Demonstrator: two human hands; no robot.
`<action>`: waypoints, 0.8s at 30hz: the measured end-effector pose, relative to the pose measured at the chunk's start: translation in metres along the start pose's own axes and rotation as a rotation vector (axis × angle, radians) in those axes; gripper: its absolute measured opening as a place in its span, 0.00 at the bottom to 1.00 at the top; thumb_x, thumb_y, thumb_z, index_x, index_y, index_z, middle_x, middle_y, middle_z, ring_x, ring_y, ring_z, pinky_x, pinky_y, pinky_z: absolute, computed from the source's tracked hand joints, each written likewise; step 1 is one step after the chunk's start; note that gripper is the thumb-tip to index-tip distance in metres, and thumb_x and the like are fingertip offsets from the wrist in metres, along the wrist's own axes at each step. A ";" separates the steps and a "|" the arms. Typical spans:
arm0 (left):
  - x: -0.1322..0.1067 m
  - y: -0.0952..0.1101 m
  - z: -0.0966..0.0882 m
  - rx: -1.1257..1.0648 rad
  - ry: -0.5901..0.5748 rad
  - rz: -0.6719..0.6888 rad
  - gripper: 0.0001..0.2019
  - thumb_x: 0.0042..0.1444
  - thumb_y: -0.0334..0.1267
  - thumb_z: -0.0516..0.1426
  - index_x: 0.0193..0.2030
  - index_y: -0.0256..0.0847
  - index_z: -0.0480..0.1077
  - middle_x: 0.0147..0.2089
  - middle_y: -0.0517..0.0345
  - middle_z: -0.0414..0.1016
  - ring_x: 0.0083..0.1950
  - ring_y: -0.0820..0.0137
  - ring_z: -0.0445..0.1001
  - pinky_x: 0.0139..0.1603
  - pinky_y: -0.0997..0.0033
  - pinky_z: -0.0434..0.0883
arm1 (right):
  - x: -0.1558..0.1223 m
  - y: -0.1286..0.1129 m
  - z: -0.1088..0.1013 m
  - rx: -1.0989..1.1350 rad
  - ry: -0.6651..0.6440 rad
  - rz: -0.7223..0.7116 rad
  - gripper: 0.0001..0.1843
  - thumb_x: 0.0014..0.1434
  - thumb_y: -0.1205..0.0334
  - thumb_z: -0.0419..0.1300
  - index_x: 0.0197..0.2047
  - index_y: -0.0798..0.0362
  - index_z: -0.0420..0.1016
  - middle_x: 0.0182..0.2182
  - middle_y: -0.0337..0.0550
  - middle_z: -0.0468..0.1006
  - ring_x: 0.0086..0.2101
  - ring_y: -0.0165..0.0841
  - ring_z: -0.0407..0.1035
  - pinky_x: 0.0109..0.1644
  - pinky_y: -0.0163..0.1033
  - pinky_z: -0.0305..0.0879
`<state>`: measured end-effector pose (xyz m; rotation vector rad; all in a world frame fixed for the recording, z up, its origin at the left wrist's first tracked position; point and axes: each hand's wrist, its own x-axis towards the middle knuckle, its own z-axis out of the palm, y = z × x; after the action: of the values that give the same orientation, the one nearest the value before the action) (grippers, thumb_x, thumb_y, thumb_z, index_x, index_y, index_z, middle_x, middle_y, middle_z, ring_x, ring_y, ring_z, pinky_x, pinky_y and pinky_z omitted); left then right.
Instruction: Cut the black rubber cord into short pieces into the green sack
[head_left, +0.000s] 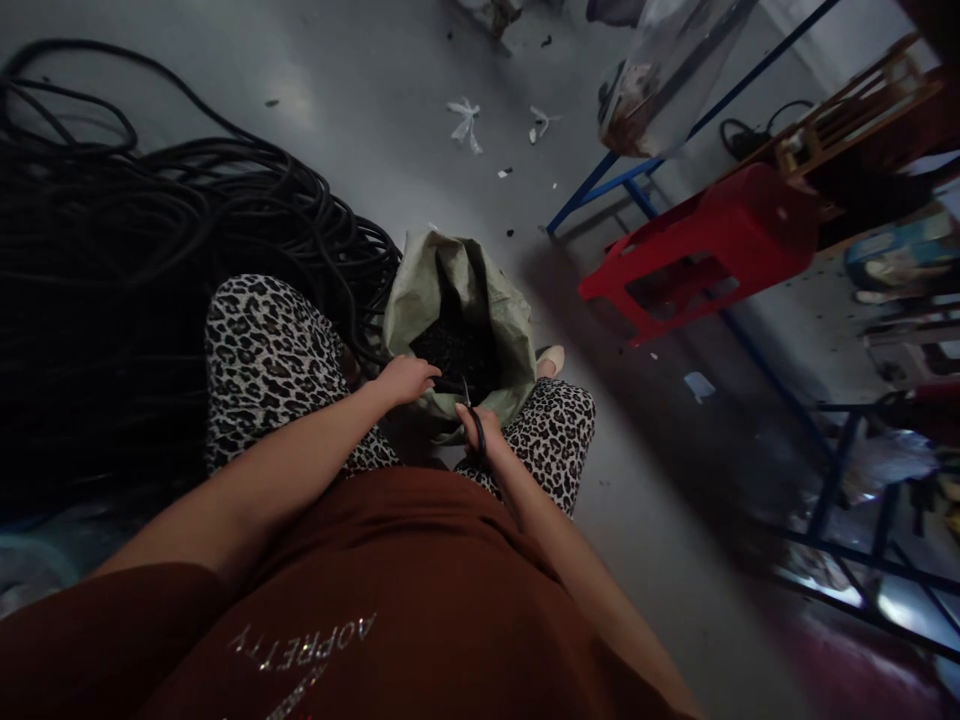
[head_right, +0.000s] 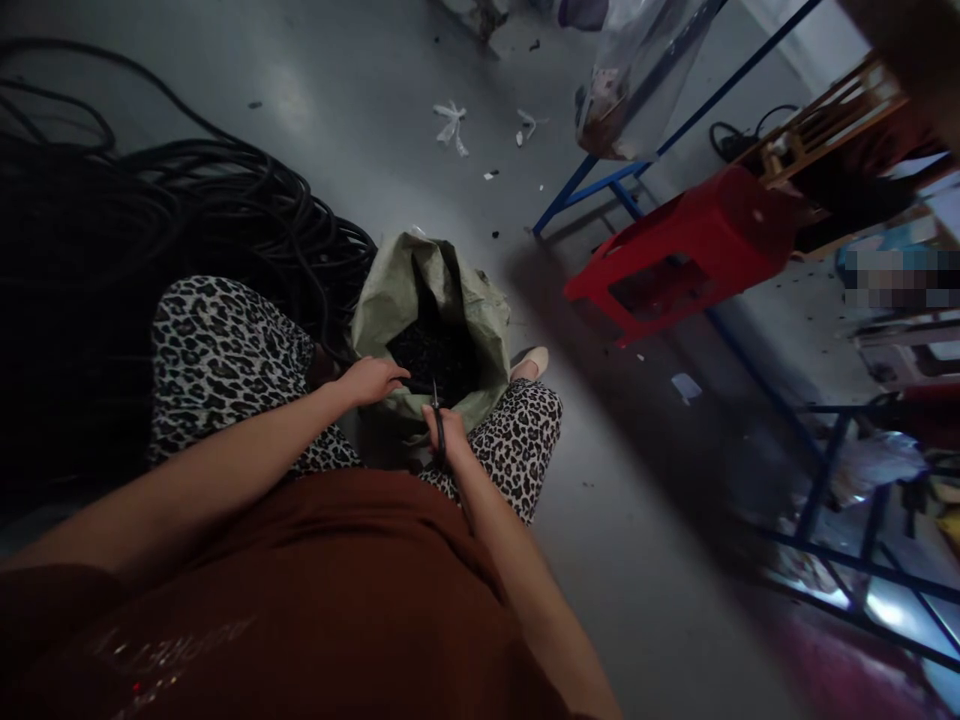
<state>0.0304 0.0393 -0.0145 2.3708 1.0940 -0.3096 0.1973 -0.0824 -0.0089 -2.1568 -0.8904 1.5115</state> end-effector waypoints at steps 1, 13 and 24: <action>0.000 0.000 0.001 0.008 -0.003 -0.001 0.18 0.62 0.40 0.52 0.57 0.50 0.72 0.53 0.54 0.78 0.54 0.63 0.74 0.53 0.68 0.66 | 0.001 0.001 0.000 0.007 -0.009 0.007 0.21 0.64 0.49 0.57 0.26 0.56 0.68 0.14 0.33 0.63 0.11 0.24 0.57 0.12 0.29 0.55; -0.001 0.001 -0.001 0.023 0.025 -0.072 0.17 0.61 0.40 0.52 0.55 0.50 0.73 0.51 0.52 0.78 0.50 0.62 0.76 0.48 0.68 0.69 | 0.000 0.002 -0.001 0.167 -0.020 0.113 0.21 0.66 0.48 0.54 0.30 0.58 0.70 0.12 0.33 0.62 0.10 0.25 0.58 0.12 0.28 0.53; -0.002 0.005 -0.002 -0.035 0.051 -0.066 0.18 0.61 0.41 0.52 0.56 0.51 0.72 0.51 0.53 0.78 0.50 0.63 0.75 0.47 0.69 0.69 | -0.001 -0.001 0.004 0.137 -0.197 0.064 0.27 0.65 0.38 0.51 0.41 0.58 0.71 0.16 0.37 0.70 0.15 0.29 0.67 0.17 0.29 0.60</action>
<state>0.0327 0.0364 -0.0108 2.3276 1.1932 -0.2519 0.1929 -0.0829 -0.0087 -1.9823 -0.7596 1.7864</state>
